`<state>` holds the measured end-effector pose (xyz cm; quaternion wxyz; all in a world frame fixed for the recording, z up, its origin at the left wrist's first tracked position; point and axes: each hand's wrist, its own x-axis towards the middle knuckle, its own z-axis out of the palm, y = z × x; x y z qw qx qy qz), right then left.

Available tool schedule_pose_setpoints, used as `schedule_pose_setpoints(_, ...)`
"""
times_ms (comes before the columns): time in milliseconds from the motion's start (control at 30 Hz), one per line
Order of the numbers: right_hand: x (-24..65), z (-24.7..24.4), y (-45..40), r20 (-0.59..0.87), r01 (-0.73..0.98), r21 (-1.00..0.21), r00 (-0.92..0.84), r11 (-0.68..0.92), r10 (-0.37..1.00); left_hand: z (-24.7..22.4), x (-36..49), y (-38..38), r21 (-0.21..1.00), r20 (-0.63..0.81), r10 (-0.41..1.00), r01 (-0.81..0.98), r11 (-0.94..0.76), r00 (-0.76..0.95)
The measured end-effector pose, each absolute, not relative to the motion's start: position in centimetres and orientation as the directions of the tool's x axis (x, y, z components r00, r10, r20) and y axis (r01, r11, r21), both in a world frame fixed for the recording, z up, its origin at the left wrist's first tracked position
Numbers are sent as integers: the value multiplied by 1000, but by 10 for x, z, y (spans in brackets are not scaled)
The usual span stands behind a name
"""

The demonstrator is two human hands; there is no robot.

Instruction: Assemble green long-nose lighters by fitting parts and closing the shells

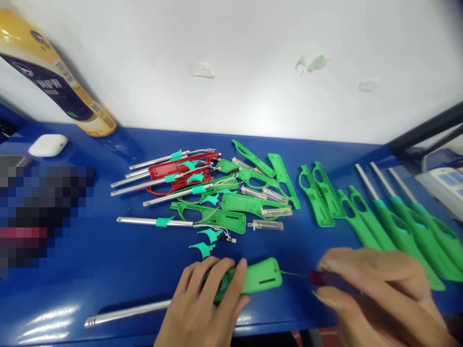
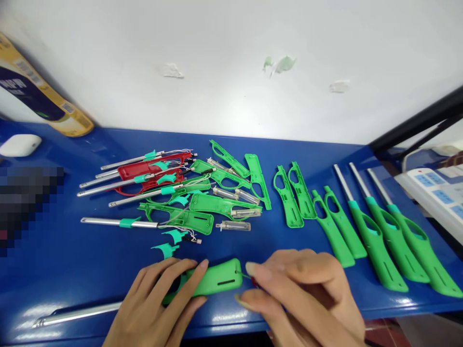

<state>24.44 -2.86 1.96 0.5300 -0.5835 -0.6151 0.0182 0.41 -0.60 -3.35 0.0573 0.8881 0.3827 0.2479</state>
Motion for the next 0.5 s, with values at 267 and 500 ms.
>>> schedule_pose_setpoints(267, 245, 8, -33, 672, 597, -636, 117, 489, 731, -34, 2, -6, 282, 398, 696, 642, -713, 598)
schedule_pose_setpoints(500, 246, 17, -30, 627, 674, -607, 82, 420, 775, -34, 3, -5, 285, 389, 697, 641, -713, 603)
